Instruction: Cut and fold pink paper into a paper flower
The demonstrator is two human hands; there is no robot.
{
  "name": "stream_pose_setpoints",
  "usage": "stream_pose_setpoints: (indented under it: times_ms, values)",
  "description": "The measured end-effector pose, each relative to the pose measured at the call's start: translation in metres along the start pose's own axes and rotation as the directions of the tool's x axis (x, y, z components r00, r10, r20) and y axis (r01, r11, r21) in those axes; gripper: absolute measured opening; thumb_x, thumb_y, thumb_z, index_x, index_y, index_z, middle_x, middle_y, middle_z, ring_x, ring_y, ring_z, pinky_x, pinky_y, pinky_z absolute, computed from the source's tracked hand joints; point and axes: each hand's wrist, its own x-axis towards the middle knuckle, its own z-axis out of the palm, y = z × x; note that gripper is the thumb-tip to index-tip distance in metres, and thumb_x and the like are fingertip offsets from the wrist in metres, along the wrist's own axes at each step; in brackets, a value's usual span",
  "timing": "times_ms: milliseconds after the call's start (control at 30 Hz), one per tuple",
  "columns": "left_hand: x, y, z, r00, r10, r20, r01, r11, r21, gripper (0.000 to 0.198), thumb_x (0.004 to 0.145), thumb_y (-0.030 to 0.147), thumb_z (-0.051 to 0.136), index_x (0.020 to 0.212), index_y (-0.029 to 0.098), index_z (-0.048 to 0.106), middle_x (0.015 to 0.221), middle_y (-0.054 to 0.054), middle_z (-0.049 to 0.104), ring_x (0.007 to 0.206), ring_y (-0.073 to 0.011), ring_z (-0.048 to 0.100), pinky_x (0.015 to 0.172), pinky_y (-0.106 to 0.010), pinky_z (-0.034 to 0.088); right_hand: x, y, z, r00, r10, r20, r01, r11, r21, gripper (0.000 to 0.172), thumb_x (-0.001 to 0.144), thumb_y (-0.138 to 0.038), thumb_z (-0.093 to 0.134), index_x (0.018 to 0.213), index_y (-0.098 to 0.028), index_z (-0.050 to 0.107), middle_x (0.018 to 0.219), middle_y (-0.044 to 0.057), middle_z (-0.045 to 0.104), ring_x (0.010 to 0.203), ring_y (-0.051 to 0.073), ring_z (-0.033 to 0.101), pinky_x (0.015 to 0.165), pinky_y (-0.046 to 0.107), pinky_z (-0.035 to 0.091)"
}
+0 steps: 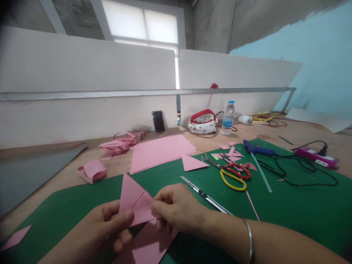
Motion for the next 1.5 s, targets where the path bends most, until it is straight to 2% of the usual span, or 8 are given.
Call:
stream_pose_setpoints:
  times_ms: [300,433,533,667,800,1067,1233,1500]
  values:
    - [0.003,-0.006,-0.007,0.999,0.047,-0.002,-0.046,0.993,0.109,0.034,0.071,0.048,0.073,0.072,0.015,0.066,0.053,0.000,0.061,0.046,-0.0106,0.053,0.047,-0.022,0.044,0.001,-0.004,-0.001,0.998,-0.018,-0.068,0.017,1.000,-0.020,0.010,0.076,-0.007,0.057,0.069,-0.014,0.060,0.046,-0.007,0.052,0.039,0.004,0.046,0.036,0.012,0.034]
    - [0.004,-0.005,-0.009,0.994,0.088,-0.062,-0.078,0.986,0.150,0.029,0.072,0.043,0.071,0.081,0.016,0.067,0.049,0.004,0.055,0.043,-0.0089,0.045,0.044,-0.021,0.040,0.000,-0.002,-0.002,1.000,-0.004,-0.021,0.004,1.000,0.010,0.021,0.087,-0.016,0.050,0.106,-0.014,0.059,0.050,-0.006,0.056,0.037,0.007,0.047,0.036,0.015,0.037]
    - [0.004,-0.003,-0.009,0.992,0.085,-0.098,-0.065,0.978,0.196,0.028,0.073,0.041,0.070,0.083,0.015,0.068,0.048,0.003,0.056,0.042,-0.0078,0.043,0.041,-0.018,0.034,0.002,0.001,-0.008,0.988,-0.148,-0.050,0.149,0.989,0.011,0.035,0.092,-0.017,0.039,0.125,-0.018,0.052,0.058,-0.007,0.053,0.041,0.006,0.046,0.040,0.016,0.038]
    - [0.003,-0.001,-0.009,0.992,0.086,-0.087,-0.067,0.976,0.206,0.026,0.075,0.039,0.069,0.083,0.015,0.068,0.048,0.004,0.055,0.043,-0.0071,0.043,0.042,-0.017,0.033,0.003,0.005,-0.017,0.902,-0.432,-0.015,0.418,0.880,-0.225,0.044,0.083,-0.003,0.041,0.122,-0.017,0.058,0.073,-0.001,0.061,0.056,0.008,0.052,0.054,0.020,0.045]
    - [0.004,-0.004,-0.011,0.994,0.086,-0.068,-0.072,0.980,0.186,0.031,0.073,0.041,0.070,0.088,0.014,0.069,0.048,0.003,0.056,0.043,-0.0076,0.044,0.042,-0.018,0.034,0.000,0.002,-0.017,0.815,-0.579,0.034,0.517,0.698,-0.496,0.044,0.082,0.000,0.045,0.119,-0.015,0.064,0.085,0.004,0.067,0.074,0.013,0.058,0.070,0.024,0.047]
    - [0.007,-0.008,-0.010,0.998,0.055,0.026,-0.059,0.970,0.235,0.037,0.071,0.049,0.071,0.075,0.013,0.066,0.051,0.000,0.060,0.043,-0.0089,0.050,0.043,-0.018,0.035,0.001,0.003,-0.013,0.704,-0.698,0.135,0.649,0.554,-0.521,0.026,0.088,-0.011,0.051,0.096,-0.010,0.075,0.086,0.011,0.066,0.078,0.016,0.061,0.070,0.025,0.047]
    - [0.004,-0.007,-0.001,0.991,0.064,0.120,-0.094,0.958,0.269,0.048,0.078,0.063,0.055,0.068,0.016,0.061,0.053,0.001,0.058,0.047,-0.0119,0.053,0.047,-0.022,0.037,0.000,0.000,-0.011,0.749,-0.663,0.023,0.586,0.645,-0.490,0.015,0.086,-0.014,0.058,0.083,-0.013,0.073,0.091,0.009,0.065,0.085,0.017,0.061,0.075,0.026,0.046]
    - [-0.007,-0.010,0.018,0.995,0.071,0.075,-0.088,0.963,0.256,0.032,0.077,0.049,0.060,0.068,0.018,0.060,0.055,0.002,0.061,0.045,-0.0110,0.051,0.046,-0.021,0.036,-0.004,0.000,-0.003,0.841,-0.531,-0.103,0.413,0.754,-0.510,0.009,0.081,-0.012,0.057,0.074,-0.017,0.058,0.068,-0.002,0.057,0.063,0.012,0.050,0.058,0.023,0.037]
